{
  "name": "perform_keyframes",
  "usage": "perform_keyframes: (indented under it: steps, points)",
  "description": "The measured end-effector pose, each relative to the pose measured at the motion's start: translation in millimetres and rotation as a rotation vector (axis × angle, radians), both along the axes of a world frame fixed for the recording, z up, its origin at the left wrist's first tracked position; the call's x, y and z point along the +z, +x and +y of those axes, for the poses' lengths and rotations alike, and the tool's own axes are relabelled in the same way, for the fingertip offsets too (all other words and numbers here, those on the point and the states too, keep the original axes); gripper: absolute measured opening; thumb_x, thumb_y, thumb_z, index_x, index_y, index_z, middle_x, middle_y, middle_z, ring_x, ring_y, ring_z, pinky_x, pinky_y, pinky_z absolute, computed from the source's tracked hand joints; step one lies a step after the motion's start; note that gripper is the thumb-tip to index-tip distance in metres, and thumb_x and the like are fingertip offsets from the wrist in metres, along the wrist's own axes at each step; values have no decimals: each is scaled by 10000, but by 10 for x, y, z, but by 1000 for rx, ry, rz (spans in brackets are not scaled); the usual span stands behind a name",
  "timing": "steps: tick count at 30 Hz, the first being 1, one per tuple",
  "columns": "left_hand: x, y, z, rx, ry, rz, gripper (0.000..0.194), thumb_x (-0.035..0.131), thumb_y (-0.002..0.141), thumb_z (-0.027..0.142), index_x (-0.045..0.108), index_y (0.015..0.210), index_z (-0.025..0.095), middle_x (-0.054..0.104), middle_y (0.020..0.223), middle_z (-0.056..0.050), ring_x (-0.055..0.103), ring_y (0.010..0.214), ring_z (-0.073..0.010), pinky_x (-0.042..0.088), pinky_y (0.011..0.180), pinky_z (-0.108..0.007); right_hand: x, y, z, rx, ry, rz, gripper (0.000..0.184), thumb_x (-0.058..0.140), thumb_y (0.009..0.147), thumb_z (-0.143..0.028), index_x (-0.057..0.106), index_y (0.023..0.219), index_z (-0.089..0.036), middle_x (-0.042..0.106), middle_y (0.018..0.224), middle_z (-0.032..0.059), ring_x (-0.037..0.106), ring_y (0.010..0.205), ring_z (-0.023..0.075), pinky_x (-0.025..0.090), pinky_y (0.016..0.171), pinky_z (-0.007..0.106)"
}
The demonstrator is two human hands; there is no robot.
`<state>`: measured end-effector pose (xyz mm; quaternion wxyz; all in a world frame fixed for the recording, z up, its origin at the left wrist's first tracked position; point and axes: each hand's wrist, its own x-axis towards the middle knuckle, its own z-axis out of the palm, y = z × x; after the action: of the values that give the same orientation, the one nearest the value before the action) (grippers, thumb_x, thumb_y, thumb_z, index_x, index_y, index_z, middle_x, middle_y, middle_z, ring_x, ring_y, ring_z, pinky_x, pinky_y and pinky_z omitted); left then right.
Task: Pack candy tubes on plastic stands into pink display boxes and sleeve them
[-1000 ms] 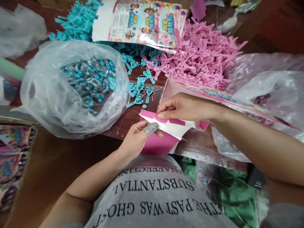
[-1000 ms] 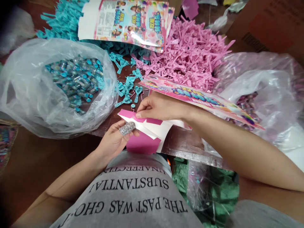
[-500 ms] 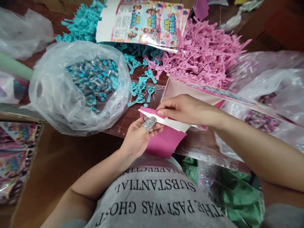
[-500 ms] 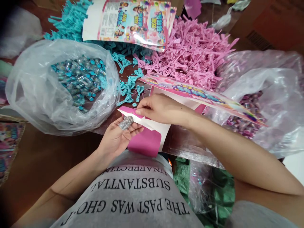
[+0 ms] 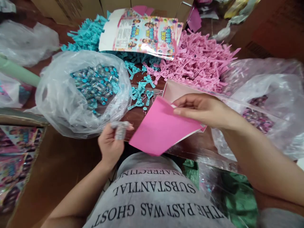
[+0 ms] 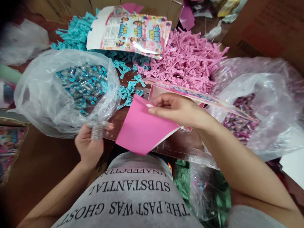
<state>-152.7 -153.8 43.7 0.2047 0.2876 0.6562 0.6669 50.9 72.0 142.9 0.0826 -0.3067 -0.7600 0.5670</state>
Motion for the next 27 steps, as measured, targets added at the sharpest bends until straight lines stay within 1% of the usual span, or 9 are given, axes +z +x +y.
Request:
perform_keyframes:
  steps: [2, 5, 8, 11, 14, 17, 19, 22, 27]
  points:
    - [-178, -160, -132, 199, 40, 61, 330, 821, 909, 432, 688, 1132, 228, 757, 1181, -56, 724, 1124, -172, 550, 1059, -283, -138, 162, -95, -212, -35, 118, 419, 795, 848, -600, 728, 1083, -260, 746, 1026, 53, 676, 823, 195, 559, 681, 329]
    - [-422, -297, -145, 192, 21, -191, 501, 864, 849, 500, 640, 1215, 242, 708, 1325, -76, 698, 1194, -165, 557, 1033, -254, -562, 341, -408, -381, -175, 275, 397, 782, 862, -601, 678, 1110, -309, 727, 1088, 47, 700, 891, 210, 612, 748, 362]
    - [-507, -449, -8, 150, 50, -372, 455, 889, 808, 487, 675, 1121, 237, 757, 1181, -46, 735, 1036, -143, 589, 924, -233, -1038, 527, -705, -360, -329, 293, 424, 768, 863, -623, 655, 1149, -332, 731, 1161, 65, 725, 993, 253, 639, 848, 438]
    - [-434, -693, 209, 60, 90, -302, 437, 943, 738, 375, 725, 1091, 237, 785, 1093, -15, 735, 972, -136, 586, 890, -218, -1307, 671, -716, -288, -360, 282, 543, 772, 844, -664, 661, 1261, -335, 707, 1330, 98, 689, 1211, 298, 595, 1025, 505]
    - [-285, -847, 560, -226, 33, -241, 475, 969, 681, 317, 766, 1096, 213, 800, 1035, -32, 741, 955, -176, 592, 892, -264, -1316, 570, -480, -310, -324, 309, 608, 725, 872, -707, 636, 1332, -318, 649, 1458, 107, 630, 1331, 284, 542, 1110, 510]
    - [-149, -772, 990, -498, -41, -219, 498, 988, 616, 288, 789, 1059, 178, 803, 982, -62, 748, 948, -215, 594, 913, -321, -1215, 284, -206, -294, -261, 309, 635, 756, 851, -683, 620, 1339, -301, 674, 1398, 102, 681, 1197, 246, 600, 981, 441]
    - [-118, -659, 1198, -597, -60, -229, 484, 994, 591, 292, 791, 1013, 169, 802, 972, -72, 748, 935, -215, 594, 913, -328, -1176, 145, -87, -267, -212, 299, 582, 809, 826, -612, 656, 1278, -278, 718, 1263, 73, 700, 1051, 203, 604, 888, 367]
    - [-190, -535, 1292, -709, -106, -280, 516, 998, 574, 310, 788, 1024, 167, 807, 990, -83, 751, 915, -206, 597, 897, -325, -1196, 147, -45, -270, -200, 301, 486, 834, 820, -514, 675, 1208, -267, 727, 1151, 37, 685, 968, 171, 584, 845, 323]
    - [-395, -410, 1200, -819, -190, -326, 460, 969, 621, 368, 804, 994, 155, 817, 973, -95, 760, 881, -195, 594, 895, -320, -1295, 368, -46, -316, -264, 308, 491, 868, 756, -413, 646, 1184, -320, 721, 1090, -13, 679, 953, 169, 570, 811, 307]
